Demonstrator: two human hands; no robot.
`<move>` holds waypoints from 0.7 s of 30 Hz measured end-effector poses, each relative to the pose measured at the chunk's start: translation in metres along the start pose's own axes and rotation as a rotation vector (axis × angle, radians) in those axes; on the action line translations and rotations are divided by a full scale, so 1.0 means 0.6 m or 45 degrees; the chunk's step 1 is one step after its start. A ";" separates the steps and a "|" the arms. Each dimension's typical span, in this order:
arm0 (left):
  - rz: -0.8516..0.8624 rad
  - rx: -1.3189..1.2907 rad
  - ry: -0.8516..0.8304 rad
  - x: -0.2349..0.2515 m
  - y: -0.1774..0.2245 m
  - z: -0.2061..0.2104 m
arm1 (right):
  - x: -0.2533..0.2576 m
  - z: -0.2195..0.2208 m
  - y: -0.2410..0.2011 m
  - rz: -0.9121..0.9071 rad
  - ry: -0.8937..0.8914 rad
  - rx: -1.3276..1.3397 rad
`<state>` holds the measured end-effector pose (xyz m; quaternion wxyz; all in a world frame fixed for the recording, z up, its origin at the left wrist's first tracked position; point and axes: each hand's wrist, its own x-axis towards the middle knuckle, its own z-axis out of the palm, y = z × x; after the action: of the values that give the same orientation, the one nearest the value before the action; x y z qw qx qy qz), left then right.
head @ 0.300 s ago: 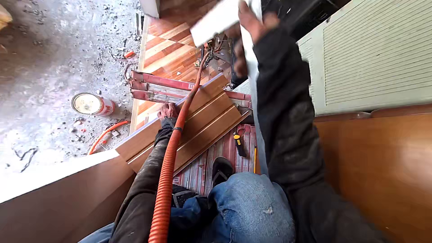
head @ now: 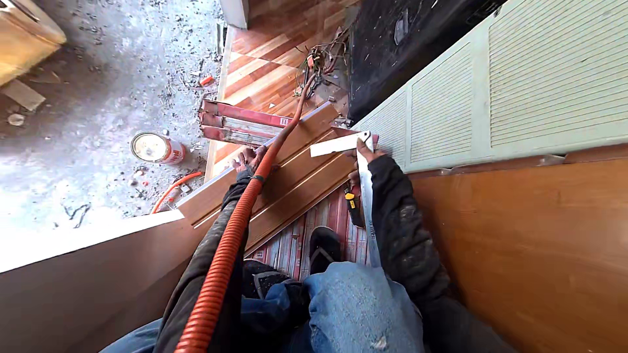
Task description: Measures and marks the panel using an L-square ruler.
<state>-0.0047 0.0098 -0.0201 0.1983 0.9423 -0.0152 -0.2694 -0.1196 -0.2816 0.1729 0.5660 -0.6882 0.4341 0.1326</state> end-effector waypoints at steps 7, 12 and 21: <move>0.519 0.144 0.470 0.079 -0.018 0.028 | 0.143 0.090 0.109 0.218 -0.262 0.027; 0.464 0.208 0.194 0.090 0.077 -0.082 | 0.114 0.130 -0.023 0.296 -0.219 0.002; 0.660 0.216 0.251 0.141 0.062 -0.067 | 0.244 0.147 -0.019 0.084 -0.071 0.177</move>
<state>0.0909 -0.0212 -0.0172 0.1816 0.9419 -0.2585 -0.1145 0.0020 -0.2685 0.0534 0.6194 -0.6286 0.4490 0.1399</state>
